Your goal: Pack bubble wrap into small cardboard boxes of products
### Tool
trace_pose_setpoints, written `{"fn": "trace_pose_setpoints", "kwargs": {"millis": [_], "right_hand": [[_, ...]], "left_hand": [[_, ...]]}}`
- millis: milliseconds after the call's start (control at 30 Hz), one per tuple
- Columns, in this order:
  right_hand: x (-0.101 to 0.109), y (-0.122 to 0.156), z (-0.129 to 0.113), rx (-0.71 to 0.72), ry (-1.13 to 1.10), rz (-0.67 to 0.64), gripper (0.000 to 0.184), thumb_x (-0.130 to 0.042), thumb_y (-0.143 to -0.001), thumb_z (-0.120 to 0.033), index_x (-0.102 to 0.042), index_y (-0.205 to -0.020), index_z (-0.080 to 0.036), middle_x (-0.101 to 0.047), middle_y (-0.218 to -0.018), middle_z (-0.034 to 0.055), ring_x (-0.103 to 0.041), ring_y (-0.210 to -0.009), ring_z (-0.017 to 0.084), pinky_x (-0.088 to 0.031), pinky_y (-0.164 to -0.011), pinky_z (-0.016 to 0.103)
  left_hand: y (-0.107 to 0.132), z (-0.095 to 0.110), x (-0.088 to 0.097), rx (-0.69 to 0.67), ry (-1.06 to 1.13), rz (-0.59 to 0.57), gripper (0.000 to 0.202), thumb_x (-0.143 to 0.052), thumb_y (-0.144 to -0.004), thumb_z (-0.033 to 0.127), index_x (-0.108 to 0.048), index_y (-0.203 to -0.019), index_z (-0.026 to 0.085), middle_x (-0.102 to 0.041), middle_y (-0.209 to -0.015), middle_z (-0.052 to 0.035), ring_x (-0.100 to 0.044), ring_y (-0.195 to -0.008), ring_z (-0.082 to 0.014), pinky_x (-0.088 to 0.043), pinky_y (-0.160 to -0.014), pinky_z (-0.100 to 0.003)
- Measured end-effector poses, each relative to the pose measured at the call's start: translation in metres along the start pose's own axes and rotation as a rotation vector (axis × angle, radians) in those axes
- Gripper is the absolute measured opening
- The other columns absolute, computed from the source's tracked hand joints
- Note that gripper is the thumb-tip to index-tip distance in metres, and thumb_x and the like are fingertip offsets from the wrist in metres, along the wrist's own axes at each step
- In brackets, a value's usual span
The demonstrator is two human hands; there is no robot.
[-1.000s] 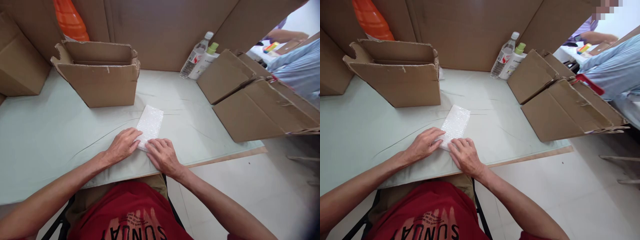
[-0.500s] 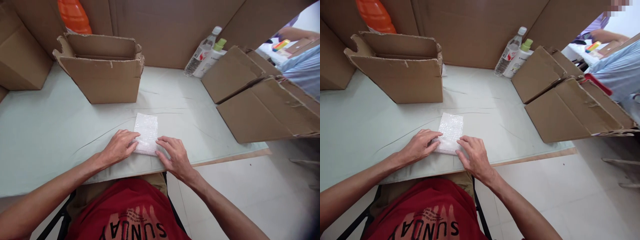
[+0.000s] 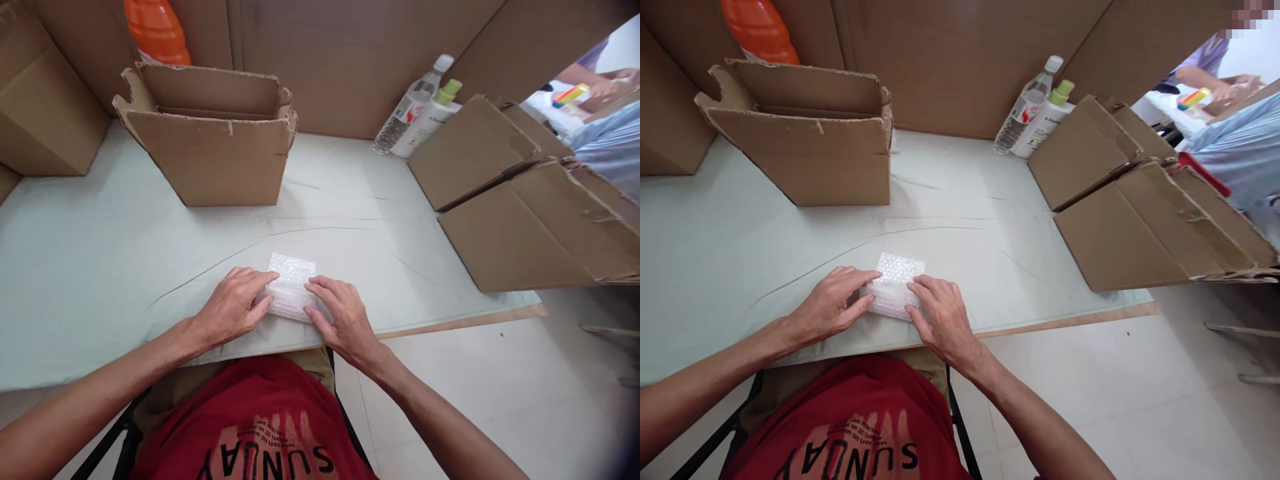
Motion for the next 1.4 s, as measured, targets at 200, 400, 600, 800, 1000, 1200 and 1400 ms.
{"fn": "trace_pose_setpoints", "kwargs": {"millis": [200, 400, 600, 800, 1000, 1200, 1400], "right_hand": [[-0.015, -0.006, 0.004, 0.132, 0.206, -0.051, 0.028, -0.06, -0.096, -0.026, -0.065, -0.122, -0.019, -0.072, -0.121, 0.0143, -0.066, -0.103, 0.03, -0.046, -0.086, 0.046], [-0.027, -0.018, 0.013, -0.256, -0.285, 0.04, 0.027, -0.061, -0.094, -0.03, -0.067, -0.12, -0.022, -0.076, -0.113, 0.0074, -0.07, -0.096, 0.024, -0.053, -0.086, 0.037], [-0.011, -0.019, 0.004, -0.209, -0.432, -0.072, 0.035, -0.067, -0.091, -0.043, -0.067, -0.12, -0.025, -0.071, -0.125, 0.0093, -0.065, -0.115, 0.028, -0.05, -0.101, 0.044], [0.011, -0.032, 0.008, -0.162, -0.53, -0.239, 0.068, -0.073, -0.086, -0.053, -0.054, -0.145, -0.024, -0.07, -0.129, 0.0109, -0.068, -0.11, 0.026, -0.054, -0.097, 0.042], [0.016, -0.054, -0.005, -0.084, -0.383, -0.313, 0.019, -0.063, -0.092, -0.027, -0.071, -0.109, -0.023, -0.077, -0.106, 0.0046, -0.069, -0.091, 0.021, -0.052, -0.079, 0.034], [0.052, -0.092, -0.004, -0.094, -0.27, -0.162, 0.012, -0.063, -0.085, -0.02, -0.067, -0.096, -0.022, -0.069, -0.08, -0.0001, -0.061, -0.068, 0.014, -0.046, -0.059, 0.026], [0.106, -0.176, -0.005, -0.016, -0.484, 0.314, 0.04, -0.074, -0.083, -0.032, -0.056, -0.118, -0.025, -0.066, -0.085, -0.0012, -0.063, -0.068, 0.015, -0.052, -0.058, 0.029]], "left_hand": [[-0.013, -0.006, -0.005, 0.249, 0.088, 0.057, 0.032, -0.056, -0.094, 0.033, -0.065, -0.12, 0.017, -0.07, -0.104, -0.0099, -0.065, -0.094, -0.025, -0.052, -0.088, -0.045], [0.001, 0.009, -0.001, 0.726, 0.919, 0.186, 0.076, -0.07, -0.081, 0.036, -0.039, -0.148, 0.016, -0.063, -0.128, -0.0144, -0.065, -0.113, -0.0257, -0.053, -0.098, -0.043], [-0.005, 0.024, -0.009, 0.662, 0.904, 0.203, 0.08, -0.064, -0.081, 0.026, -0.033, -0.153, 0.014, -0.067, -0.104, -0.006, -0.066, -0.094, -0.0197, -0.054, -0.092, -0.038], [-0.003, 0.036, -0.006, 0.285, 0.531, 0.102, 0.072, -0.057, -0.085, 0.017, -0.034, -0.153, 0.019, -0.07, -0.11, -0.0061, -0.069, -0.098, -0.0178, -0.055, -0.093, -0.033], [0.003, 0.034, -0.003, -0.001, 0.125, 0.203, 0.073, -0.058, -0.091, 0.016, -0.028, -0.157, 0.024, -0.072, -0.116, -0.0092, -0.071, -0.103, -0.0218, -0.058, -0.092, -0.036], [-0.033, -0.001, 0.08, -0.157, -0.299, 0.535, 0.067, -0.068, -0.089, 0.023, -0.041, -0.151, 0.022, -0.06, -0.139, -0.0152, -0.058, -0.129, -0.0294, -0.049, -0.11, -0.046], [-0.09, -0.072, 0.158, 0.003, -0.493, 0.68, 0.059, -0.06, -0.084, 0.017, -0.051, -0.143, 0.023, -0.068, -0.125, -0.01, -0.06, -0.122, -0.0305, -0.039, -0.115, -0.053]]}}
Point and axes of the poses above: each hand's wrist, its own y-axis away from the middle knuckle, its own x-axis out of the back of the hand, z = x × y, the point moved 1 cm from there along -y, towards the middle knuckle
